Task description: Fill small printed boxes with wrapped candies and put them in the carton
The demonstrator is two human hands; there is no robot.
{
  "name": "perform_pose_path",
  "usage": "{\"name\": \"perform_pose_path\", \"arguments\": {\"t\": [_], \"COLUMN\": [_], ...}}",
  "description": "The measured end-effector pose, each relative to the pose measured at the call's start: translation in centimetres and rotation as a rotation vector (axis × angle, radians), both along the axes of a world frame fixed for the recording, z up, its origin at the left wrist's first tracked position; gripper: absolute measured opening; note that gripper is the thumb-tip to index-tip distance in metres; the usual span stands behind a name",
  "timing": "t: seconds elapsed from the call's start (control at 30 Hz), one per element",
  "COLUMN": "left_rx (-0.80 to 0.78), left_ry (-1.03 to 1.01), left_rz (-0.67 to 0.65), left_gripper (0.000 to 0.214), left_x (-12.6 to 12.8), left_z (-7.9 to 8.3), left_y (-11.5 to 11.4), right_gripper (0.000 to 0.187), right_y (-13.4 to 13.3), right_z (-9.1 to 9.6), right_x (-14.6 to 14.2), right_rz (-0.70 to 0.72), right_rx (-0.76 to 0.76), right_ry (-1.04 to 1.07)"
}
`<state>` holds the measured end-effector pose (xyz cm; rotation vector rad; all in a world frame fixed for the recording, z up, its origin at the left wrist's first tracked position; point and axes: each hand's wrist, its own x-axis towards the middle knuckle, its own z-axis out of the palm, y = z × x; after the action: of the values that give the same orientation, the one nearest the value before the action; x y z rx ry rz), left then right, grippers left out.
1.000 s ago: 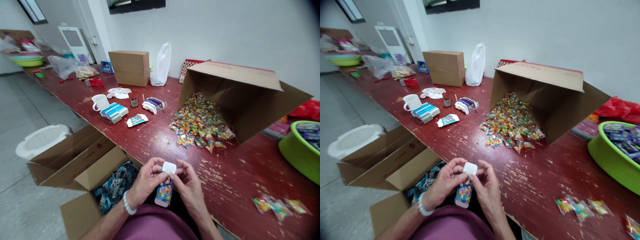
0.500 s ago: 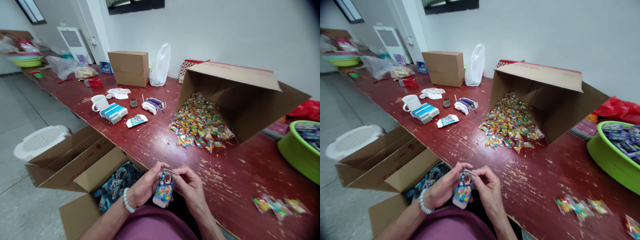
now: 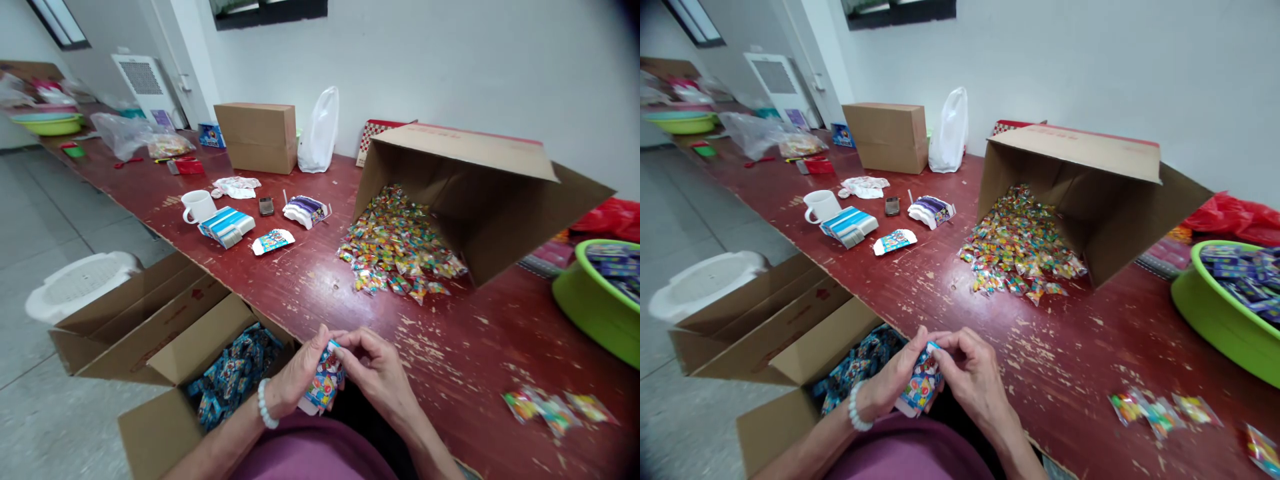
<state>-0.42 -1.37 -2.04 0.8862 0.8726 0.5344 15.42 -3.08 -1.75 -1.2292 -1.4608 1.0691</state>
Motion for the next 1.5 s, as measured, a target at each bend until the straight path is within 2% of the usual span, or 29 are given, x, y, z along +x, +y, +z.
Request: {"name": "perform_pose_path", "arguments": {"t": [0.13, 0.2, 0.33, 0.4, 0.5, 0.6, 0.67, 0.73, 0.8, 0.87, 0.93, 1.0, 1.07, 1.17, 1.23, 1.37, 1.43, 1.5], "left_rx": [0.038, 0.078, 0.209, 0.225, 0.136, 0.019, -0.038, -0.067, -0.073, -0.109, -0.191, -0.27, -0.308, -0.314, -0.281, -0.055, 0.05, 0.071], "left_ry": [0.005, -0.002, -0.017, -0.009, -0.029, -0.045, -0.037, -0.031, -0.046, -0.085, -0.144, -0.201, -0.233, -0.201, -0.134, 0.097, 0.215, 0.279], "left_rz": [-0.079, -0.09, -0.01, 0.054, 0.093, 0.119, 0.151, 0.2, 0.251, 0.27, 0.251, 0.217, 0.193, 0.188, 0.158, 0.07, -0.048, -0.187], "left_gripper": [0.079, 0.078, 0.07, 0.067, 0.07, 0.073, 0.071, 0.068, 0.066, 0.064, 0.062, 0.054, 0.045, 0.043, 0.043, 0.041, 0.04, 0.049], "left_x": [-0.2, -0.1, 0.2, 0.4, 0.5, 0.8, 1.2, 1.4, 1.5, 1.2, 0.7, -0.1, -1.2, -3.5, -5.5, -9.7, -11.7, -13.2], "left_z": [-0.2, -0.1, 0.5, 0.6, 0.4, -0.1, -0.4, -0.8, -1.1, -1.4, -1.7, -2.1, -2.6, -3.4, -3.9, -4.4, -4.2, -3.5], "left_y": [0.1, 0.1, 0.0, 0.0, 0.0, 0.0, 0.1, 0.2, 0.2, 0.1, -0.2, -0.7, -1.4, -1.9, -1.8, -0.1, 0.9, 1.8], "right_gripper": [0.021, 0.022, 0.017, 0.016, 0.017, 0.013, 0.013, 0.016, 0.023, 0.025, 0.032, 0.042, 0.04, 0.032, 0.033, 0.034, 0.038, 0.044], "right_y": [0.2, 0.2, 0.0, -0.2, -0.7, -1.3, -1.1, 0.0, 2.3, 5.5, 8.7, 11.2, 12.3, 12.3, 11.8, 10.4, 9.3, 8.0], "right_z": [-0.5, -0.5, 0.3, 0.6, 0.5, -0.4, -1.1, -1.7, -2.1, -2.5, -3.2, -4.2, -5.4, -6.9, -7.2, -6.1, -5.2, -4.4], "right_x": [0.0, 0.0, 0.3, 0.4, 0.1, -0.5, -0.5, 0.4, 2.1, 4.2, 6.1, 7.1, 7.3, 7.0, 7.1, 8.1, 8.2, 7.7], "right_rz": [0.028, 0.026, 0.03, 0.052, 0.093, 0.059, 0.057, 0.079, 0.031, -0.149, -0.243, -0.288, -0.306, -0.323, -0.345, -0.436, -0.458, -0.448], "right_rx": [-0.239, -0.254, -0.101, -0.032, 0.048, 0.147, 0.146, 0.092, 0.075, 0.149, 0.191, 0.21, 0.217, 0.223, 0.225, 0.207, 0.184, 0.102], "right_ry": [0.328, 0.366, 0.216, 0.14, 0.08, 0.032, -0.015, -0.113, -0.279, -0.455, -0.524, -0.584, -0.624, -0.638, -0.62, -0.529, -0.47, -0.339]}}
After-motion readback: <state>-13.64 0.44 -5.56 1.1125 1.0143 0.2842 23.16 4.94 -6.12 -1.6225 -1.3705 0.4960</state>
